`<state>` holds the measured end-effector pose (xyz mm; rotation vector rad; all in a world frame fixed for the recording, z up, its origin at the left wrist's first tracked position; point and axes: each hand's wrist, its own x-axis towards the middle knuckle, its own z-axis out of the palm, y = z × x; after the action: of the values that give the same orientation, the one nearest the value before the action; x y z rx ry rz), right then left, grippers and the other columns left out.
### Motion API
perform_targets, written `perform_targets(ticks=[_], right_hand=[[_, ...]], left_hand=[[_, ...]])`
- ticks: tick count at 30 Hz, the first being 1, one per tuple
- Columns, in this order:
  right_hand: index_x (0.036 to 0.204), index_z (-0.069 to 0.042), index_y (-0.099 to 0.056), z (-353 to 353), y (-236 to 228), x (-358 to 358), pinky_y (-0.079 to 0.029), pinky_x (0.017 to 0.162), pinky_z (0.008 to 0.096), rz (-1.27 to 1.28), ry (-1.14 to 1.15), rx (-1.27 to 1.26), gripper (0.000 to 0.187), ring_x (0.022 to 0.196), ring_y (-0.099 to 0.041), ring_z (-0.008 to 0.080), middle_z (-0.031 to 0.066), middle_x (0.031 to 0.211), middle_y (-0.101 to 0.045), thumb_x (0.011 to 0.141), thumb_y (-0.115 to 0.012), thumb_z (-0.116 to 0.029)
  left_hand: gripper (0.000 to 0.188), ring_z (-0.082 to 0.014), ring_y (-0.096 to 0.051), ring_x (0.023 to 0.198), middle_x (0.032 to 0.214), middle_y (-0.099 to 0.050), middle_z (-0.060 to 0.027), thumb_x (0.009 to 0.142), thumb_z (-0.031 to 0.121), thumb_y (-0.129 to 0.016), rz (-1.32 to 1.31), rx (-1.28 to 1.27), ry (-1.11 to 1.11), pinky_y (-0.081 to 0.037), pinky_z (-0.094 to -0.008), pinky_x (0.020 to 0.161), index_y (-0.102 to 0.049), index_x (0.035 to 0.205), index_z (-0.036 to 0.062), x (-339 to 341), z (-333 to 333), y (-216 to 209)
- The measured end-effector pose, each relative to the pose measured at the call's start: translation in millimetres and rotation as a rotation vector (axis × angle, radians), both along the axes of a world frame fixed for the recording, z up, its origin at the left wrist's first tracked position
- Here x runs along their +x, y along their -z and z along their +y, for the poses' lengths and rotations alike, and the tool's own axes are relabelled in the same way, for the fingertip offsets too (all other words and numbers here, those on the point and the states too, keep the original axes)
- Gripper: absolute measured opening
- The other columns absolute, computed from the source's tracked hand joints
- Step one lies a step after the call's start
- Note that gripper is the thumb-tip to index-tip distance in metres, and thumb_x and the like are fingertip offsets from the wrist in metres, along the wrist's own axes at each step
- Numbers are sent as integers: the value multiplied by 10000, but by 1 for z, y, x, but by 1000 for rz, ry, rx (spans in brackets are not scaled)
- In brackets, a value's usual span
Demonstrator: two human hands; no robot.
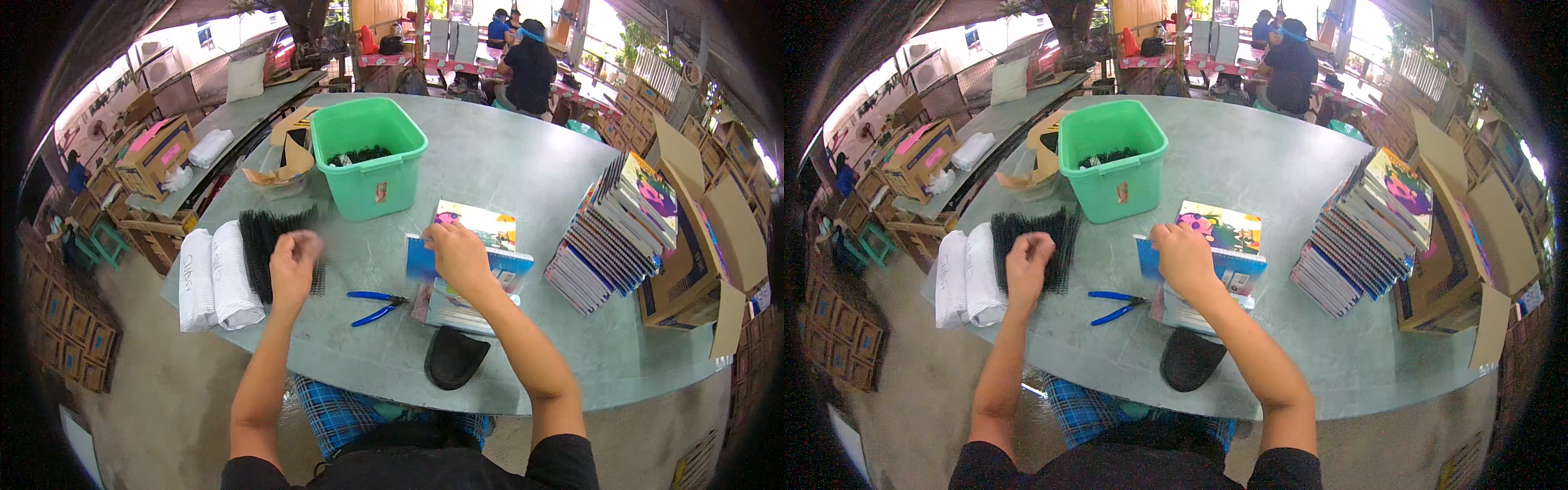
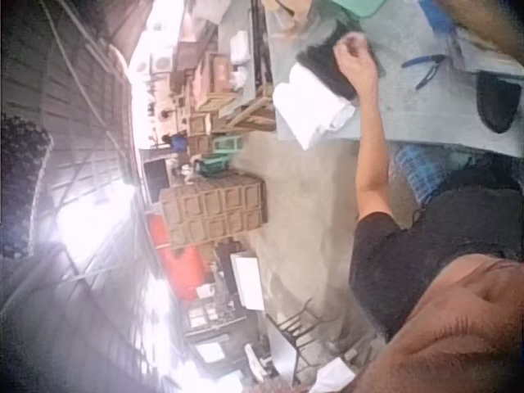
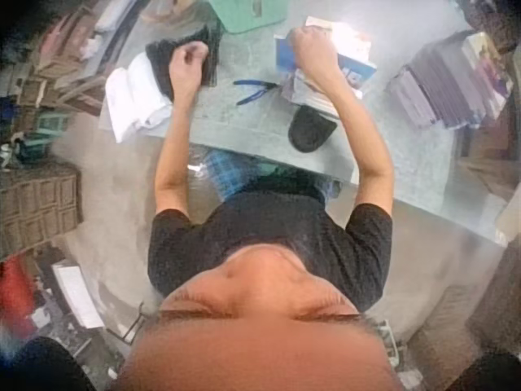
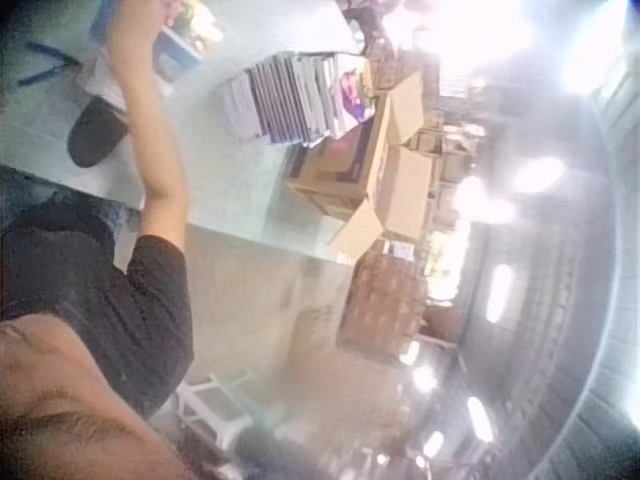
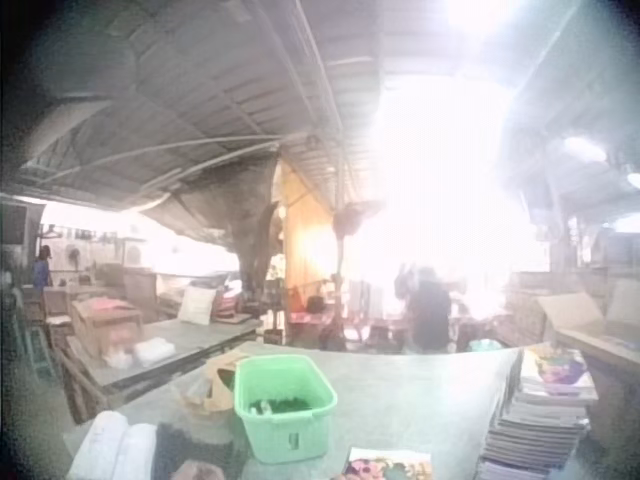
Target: The person is assembling notebooks by inserting a spiral wire into the punched holes of the paper and covers, then trimming the excess wire with a pair of pliers.
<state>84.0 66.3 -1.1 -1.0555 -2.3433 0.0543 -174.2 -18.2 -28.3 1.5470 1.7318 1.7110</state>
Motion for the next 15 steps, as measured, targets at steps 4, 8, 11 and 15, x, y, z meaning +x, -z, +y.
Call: perform_targets(ticks=[4,8,11,15], right_hand=[[930,-56,-555,-9,1,-4,-443,730,412,46,-75,-59,180,838,-585,291,115,829,-618,762,-614,-86],[951,-77,-561,-19,-3,-14,-438,721,413,-142,-29,-58,217,842,-591,274,99,842,-625,760,-643,-136],[916,-90,-586,-17,2,-8,-434,717,402,-138,-8,-39,260,798,-601,252,83,809,-632,721,-691,-226],[824,-90,-619,-26,4,-20,-430,702,390,-21,119,24,308,738,-607,238,62,745,-637,653,-734,-319]], left_hand=[[375,-125,-572,696,815,-589,-58,859,114,-557,-201,-146,230,-502,-300,668,-508,1228,73,23,18,3],[594,-323,-619,717,796,-630,-204,797,108,-619,475,-498,409,-484,-379,635,-392,1347,98,69,21,43],[500,-368,-611,706,775,-621,-215,810,138,-621,362,-465,421,-478,-409,638,-442,1273,69,79,15,28],[276,-273,-614,641,767,-637,-159,840,185,-615,75,-228,298,-475,-353,598,-573,1067,33,73,10,-2]])
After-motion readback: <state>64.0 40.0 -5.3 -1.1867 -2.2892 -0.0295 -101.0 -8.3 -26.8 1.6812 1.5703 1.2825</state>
